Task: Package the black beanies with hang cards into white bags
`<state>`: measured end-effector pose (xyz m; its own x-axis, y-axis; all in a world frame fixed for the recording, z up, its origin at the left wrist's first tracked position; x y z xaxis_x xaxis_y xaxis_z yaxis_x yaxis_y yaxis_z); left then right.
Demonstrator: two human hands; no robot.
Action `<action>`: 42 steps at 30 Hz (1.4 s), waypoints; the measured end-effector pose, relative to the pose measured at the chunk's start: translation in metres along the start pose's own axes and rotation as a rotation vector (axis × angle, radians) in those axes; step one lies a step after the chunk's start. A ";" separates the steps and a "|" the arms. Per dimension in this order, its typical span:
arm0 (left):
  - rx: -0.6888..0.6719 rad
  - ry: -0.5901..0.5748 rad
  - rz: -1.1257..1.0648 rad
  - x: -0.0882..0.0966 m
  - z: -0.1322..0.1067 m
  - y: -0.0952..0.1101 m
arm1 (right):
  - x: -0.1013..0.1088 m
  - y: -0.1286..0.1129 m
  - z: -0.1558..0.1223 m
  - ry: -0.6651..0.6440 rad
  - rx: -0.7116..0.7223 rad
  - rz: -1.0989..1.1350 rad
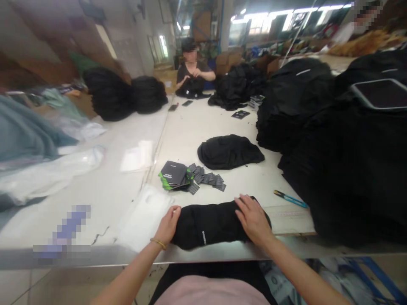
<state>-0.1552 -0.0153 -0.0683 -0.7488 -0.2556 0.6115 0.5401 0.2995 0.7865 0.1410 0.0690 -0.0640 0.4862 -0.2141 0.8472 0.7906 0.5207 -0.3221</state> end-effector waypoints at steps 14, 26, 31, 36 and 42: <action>-0.282 -0.239 0.066 -0.032 0.020 0.065 | -0.011 -0.130 -0.059 -0.180 0.436 0.236; -0.505 -0.664 0.112 -0.105 0.003 0.088 | -0.016 -0.041 -0.098 0.230 -1.429 1.606; -0.396 -0.509 0.195 -0.109 -0.009 0.076 | -0.007 -0.026 -0.109 0.203 -1.629 1.577; -0.668 -0.358 0.177 -0.116 -0.023 0.110 | 0.035 -0.013 -0.116 0.259 -0.858 0.667; -0.624 -0.673 0.142 -0.134 0.000 0.124 | 0.025 -0.034 -0.107 -0.048 -0.292 0.466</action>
<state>0.0122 0.0559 -0.0529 -0.6194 0.3910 0.6808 0.6066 -0.3121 0.7312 0.1665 -0.0421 -0.0769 0.7973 0.0261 0.6030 0.5694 0.2987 -0.7659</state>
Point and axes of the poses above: each hand's wrist, its own z-axis towards the middle knuckle, its own x-axis out of the back of the hand, y = z × x, the point moved 6 cm from there along z, towards the middle knuckle, and after that the axes turned 7 degrees about y, right-handed, at the moved point
